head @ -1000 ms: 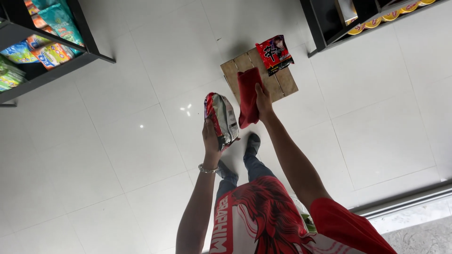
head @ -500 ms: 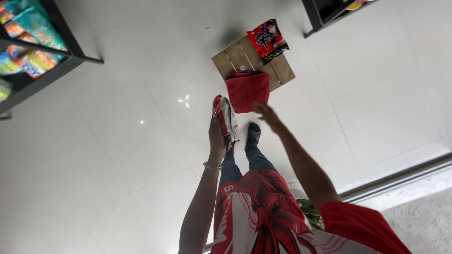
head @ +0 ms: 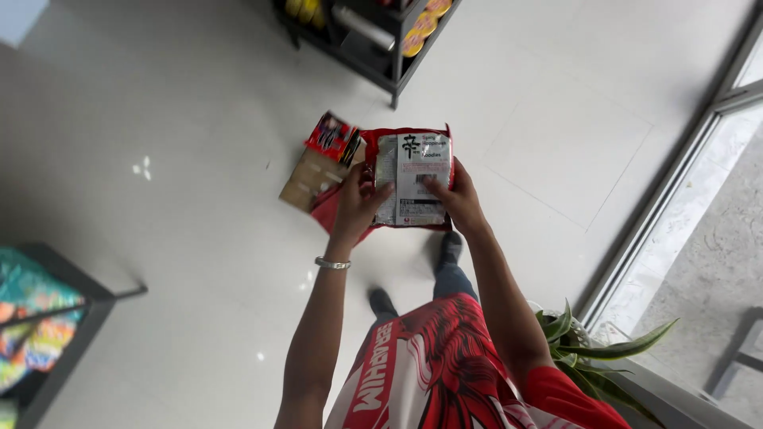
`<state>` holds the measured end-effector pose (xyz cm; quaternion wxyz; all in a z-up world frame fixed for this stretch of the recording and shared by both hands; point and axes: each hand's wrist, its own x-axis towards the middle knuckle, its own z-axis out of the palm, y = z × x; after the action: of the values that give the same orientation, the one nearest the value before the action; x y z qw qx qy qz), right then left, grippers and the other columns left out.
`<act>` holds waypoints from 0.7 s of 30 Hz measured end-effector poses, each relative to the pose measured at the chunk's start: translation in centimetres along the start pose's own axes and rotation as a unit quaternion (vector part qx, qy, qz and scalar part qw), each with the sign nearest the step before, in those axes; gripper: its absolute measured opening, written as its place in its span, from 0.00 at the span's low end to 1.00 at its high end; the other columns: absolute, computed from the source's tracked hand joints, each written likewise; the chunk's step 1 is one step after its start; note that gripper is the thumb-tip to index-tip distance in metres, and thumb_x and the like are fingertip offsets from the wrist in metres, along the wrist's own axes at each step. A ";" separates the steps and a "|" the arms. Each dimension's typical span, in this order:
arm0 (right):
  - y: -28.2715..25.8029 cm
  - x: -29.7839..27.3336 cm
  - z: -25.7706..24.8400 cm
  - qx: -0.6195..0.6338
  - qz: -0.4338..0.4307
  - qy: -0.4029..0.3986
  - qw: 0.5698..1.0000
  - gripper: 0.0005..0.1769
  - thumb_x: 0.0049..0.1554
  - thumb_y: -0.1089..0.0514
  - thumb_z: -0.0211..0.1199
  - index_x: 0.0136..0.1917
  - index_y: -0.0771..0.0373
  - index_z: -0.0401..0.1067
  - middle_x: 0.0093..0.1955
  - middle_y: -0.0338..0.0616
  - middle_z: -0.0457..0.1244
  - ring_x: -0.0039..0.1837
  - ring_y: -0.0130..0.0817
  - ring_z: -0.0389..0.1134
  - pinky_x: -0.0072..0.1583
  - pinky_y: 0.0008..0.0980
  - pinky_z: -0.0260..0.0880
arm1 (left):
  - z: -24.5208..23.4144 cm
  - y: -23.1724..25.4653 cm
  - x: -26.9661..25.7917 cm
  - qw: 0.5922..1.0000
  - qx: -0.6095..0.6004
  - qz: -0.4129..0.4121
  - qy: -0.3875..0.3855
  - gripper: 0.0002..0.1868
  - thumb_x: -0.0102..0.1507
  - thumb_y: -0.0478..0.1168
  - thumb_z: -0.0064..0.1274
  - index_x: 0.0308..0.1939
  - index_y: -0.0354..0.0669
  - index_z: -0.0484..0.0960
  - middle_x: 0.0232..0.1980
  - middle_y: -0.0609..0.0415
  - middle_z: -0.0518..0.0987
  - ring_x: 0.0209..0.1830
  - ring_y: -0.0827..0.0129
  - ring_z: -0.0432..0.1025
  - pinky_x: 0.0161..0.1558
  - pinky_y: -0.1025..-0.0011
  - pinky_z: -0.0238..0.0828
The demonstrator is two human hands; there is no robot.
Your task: Wiping down instant noodle packets with a cloth and restocking/organizing them on store shelves.
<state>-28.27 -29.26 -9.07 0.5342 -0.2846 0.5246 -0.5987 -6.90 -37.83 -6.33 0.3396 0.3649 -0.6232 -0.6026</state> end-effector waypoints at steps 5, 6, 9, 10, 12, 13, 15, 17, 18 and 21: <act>-6.2 -0.4 -9.0 0.035 -0.006 0.082 0.996 0.38 0.58 0.62 0.63 0.78 0.60 0.50 0.66 0.54 0.65 0.66 0.43 0.69 0.62 0.43 0.78 | 9.5 -1.2 9.6 0.986 -0.110 -0.059 -0.115 0.31 0.67 0.48 0.60 0.67 0.32 0.71 0.54 0.47 0.80 0.52 0.68 0.75 0.53 0.69 0.76; -7.0 0.0 -11.7 0.045 -0.002 0.088 0.995 0.39 0.59 0.62 0.62 0.79 0.59 0.49 0.67 0.55 0.64 0.67 0.45 0.69 0.62 0.44 0.78 | 12.0 -1.1 11.9 0.966 -0.188 -0.096 -0.150 0.31 0.67 0.46 0.61 0.69 0.31 0.71 0.56 0.45 0.80 0.54 0.66 0.74 0.56 0.67 0.75; -10.7 2.3 -19.0 0.001 -0.059 0.110 0.992 0.37 0.61 0.62 0.62 0.80 0.63 0.52 0.69 0.59 0.64 0.70 0.48 0.69 0.65 0.44 0.78 | 21.2 -0.7 17.6 0.983 -0.133 -0.003 -0.123 0.33 0.67 0.42 0.60 0.72 0.33 0.66 0.67 0.43 0.74 0.65 0.63 0.70 0.66 0.65 0.70; -12.3 2.9 -20.4 0.001 -0.066 0.122 0.990 0.37 0.61 0.62 0.62 0.80 0.63 0.52 0.69 0.59 0.64 0.70 0.48 0.69 0.65 0.44 0.78 | 24.3 0.3 18.5 0.981 -0.135 0.000 -0.136 0.33 0.67 0.42 0.60 0.72 0.33 0.66 0.67 0.43 0.74 0.65 0.63 0.70 0.66 0.65 0.70; -15.4 4.5 -23.1 -0.092 -0.099 0.191 0.972 0.40 0.58 0.65 0.59 0.80 0.62 0.51 0.68 0.60 0.65 0.67 0.49 0.70 0.64 0.45 0.77 | 30.2 1.9 20.0 0.986 0.027 0.153 -0.055 0.31 0.69 0.38 0.57 0.73 0.33 0.64 0.73 0.43 0.69 0.73 0.59 0.65 0.72 0.61 0.63; -17.7 4.9 -23.8 -0.090 -0.107 0.198 0.970 0.40 0.58 0.65 0.59 0.80 0.62 0.51 0.68 0.60 0.65 0.67 0.49 0.70 0.64 0.45 0.77 | 32.7 4.5 20.7 0.985 0.027 0.161 -0.063 0.31 0.69 0.38 0.57 0.73 0.33 0.64 0.73 0.43 0.69 0.73 0.59 0.65 0.72 0.61 0.63; -21.9 5.4 -24.8 -0.198 -0.174 0.151 0.953 0.50 0.52 0.69 0.61 0.82 0.63 0.41 0.75 0.62 0.54 0.73 0.50 0.58 0.69 0.47 0.63 | 37.0 9.5 21.5 0.979 -0.010 0.180 -0.094 0.39 0.65 0.37 0.59 0.75 0.33 0.55 0.74 0.44 0.62 0.76 0.60 0.58 0.71 0.61 0.60; -23.3 7.5 -28.4 -0.260 -0.226 0.095 0.934 0.52 0.51 0.70 0.63 0.82 0.63 0.39 0.79 0.63 0.48 0.79 0.51 0.49 0.73 0.49 0.55 | 40.0 8.6 26.0 0.981 -0.069 0.151 -0.099 0.40 0.64 0.38 0.61 0.74 0.34 0.55 0.72 0.45 0.64 0.73 0.61 0.60 0.69 0.62 0.64; -24.0 8.7 -30.1 -0.320 -0.272 0.037 0.907 0.55 0.51 0.70 0.66 0.83 0.64 0.37 0.83 0.63 0.42 0.84 0.52 0.41 0.78 0.50 0.47 | 41.3 8.1 28.2 0.980 -0.127 0.117 -0.103 0.42 0.63 0.39 0.62 0.73 0.34 0.54 0.70 0.46 0.65 0.71 0.62 0.62 0.66 0.63 0.67; -24.5 14.1 -37.4 -0.353 -0.262 0.096 0.893 0.49 0.55 0.67 0.68 0.83 0.60 0.48 0.84 0.58 0.48 0.85 0.49 0.44 0.80 0.50 0.49 | 42.9 5.6 36.0 0.981 -0.178 0.047 -0.060 0.35 0.66 0.44 0.61 0.72 0.34 0.63 0.65 0.48 0.75 0.64 0.65 0.72 0.63 0.65 0.74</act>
<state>-74.12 -33.37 -0.14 0.1691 -0.5225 0.6565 -0.5171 -62.31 -47.28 -3.17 0.3887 0.2322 -0.5419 -0.7081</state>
